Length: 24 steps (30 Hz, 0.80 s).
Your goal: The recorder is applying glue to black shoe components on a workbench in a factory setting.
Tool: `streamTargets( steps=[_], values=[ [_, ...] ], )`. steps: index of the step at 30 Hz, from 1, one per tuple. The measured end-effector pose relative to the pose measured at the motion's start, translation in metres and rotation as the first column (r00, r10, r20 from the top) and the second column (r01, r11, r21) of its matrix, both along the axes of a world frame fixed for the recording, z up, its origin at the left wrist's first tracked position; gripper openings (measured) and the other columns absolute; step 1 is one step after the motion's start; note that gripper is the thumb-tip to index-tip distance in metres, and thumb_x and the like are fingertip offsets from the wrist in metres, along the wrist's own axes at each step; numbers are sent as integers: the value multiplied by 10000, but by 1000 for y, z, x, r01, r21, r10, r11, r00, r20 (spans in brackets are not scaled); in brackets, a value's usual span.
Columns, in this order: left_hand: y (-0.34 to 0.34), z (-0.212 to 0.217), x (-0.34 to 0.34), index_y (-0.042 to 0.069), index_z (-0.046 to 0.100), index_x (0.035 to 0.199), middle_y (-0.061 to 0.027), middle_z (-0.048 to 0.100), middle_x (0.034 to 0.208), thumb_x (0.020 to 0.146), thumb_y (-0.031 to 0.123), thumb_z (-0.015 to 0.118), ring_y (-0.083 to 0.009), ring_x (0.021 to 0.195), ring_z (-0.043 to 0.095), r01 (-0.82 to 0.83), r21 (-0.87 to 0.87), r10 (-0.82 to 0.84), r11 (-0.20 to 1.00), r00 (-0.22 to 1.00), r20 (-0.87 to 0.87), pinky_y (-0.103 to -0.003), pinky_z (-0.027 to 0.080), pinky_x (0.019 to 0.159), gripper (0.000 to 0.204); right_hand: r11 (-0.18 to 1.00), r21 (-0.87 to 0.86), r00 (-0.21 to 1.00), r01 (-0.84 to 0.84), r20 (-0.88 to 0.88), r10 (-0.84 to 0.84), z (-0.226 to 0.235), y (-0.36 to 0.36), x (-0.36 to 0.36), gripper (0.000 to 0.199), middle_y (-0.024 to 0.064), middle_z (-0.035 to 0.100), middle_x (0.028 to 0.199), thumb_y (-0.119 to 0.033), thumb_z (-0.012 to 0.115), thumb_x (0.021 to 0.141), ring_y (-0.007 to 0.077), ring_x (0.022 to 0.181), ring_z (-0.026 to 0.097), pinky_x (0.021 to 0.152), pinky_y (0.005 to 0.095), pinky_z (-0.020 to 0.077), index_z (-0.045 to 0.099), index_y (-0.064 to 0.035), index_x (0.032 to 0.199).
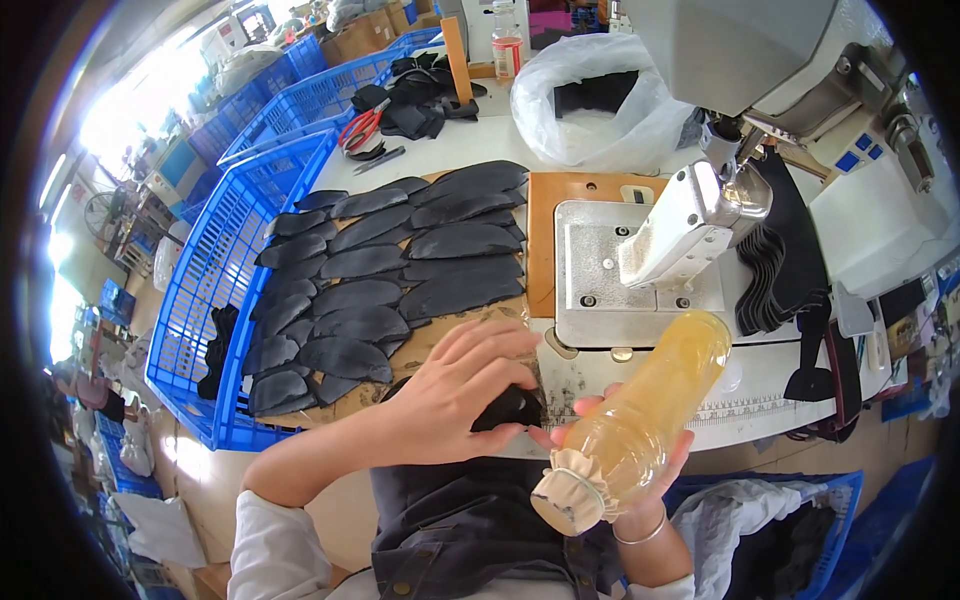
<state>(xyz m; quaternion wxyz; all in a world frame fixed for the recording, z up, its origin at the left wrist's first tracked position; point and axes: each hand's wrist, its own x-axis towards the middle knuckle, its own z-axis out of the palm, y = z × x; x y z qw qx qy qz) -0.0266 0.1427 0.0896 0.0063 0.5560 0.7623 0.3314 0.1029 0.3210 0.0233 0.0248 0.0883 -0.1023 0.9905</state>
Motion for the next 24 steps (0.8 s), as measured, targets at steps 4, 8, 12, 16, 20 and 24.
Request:
streamTargets(
  steps=[4,8,12,16,20,24],
  values=[
    [-11,-2,13,72,553,779,-124,474,1281,699,115,715,-350,1260,374,-174,27,174,984,985,13,-459,312,1024,186,998,56,1000,-8,-17,9,-4,-3,-5,822,194,490,1272,-686,473,802,457,1067,546,1032,662,217,329,-62,1316],
    [-29,13,6,59,537,778,-128,523,1249,705,75,714,-312,1243,415,-259,86,220,962,922,317,-431,312,1022,192,997,70,1000,-14,0,14,-3,-4,-9,807,188,490,1282,-681,461,808,454,1060,553,1035,667,195,343,-76,1329],
    [-78,57,-27,77,513,769,-162,581,1187,751,100,611,-251,1140,516,-507,134,235,851,598,766,-392,348,991,103,997,80,1000,-3,26,1,-3,-2,-10,787,184,480,1299,-673,473,805,453,1060,555,1042,669,173,356,-99,1330],
    [-116,81,-62,63,517,792,-161,606,1144,802,78,520,-189,1061,540,-591,356,143,724,634,760,-309,352,980,19,995,92,999,-38,20,37,-2,0,-12,777,177,486,1292,-668,482,802,454,1060,554,1041,670,170,362,-108,1326],
    [-101,78,-95,55,508,771,-164,624,1104,824,113,515,-166,1007,534,-662,298,379,688,677,631,-305,363,947,78,997,62,999,-45,31,43,-3,2,-13,775,164,508,1257,-674,473,802,452,1053,558,1036,673,178,363,-114,1325],
    [-72,48,-131,50,536,803,-118,665,992,835,81,563,-135,907,577,-573,238,413,784,768,489,-278,426,861,51,999,49,996,-16,92,11,2,0,-9,788,153,521,1233,-693,457,797,437,1040,566,1027,674,196,363,-114,1323]
  ],
)
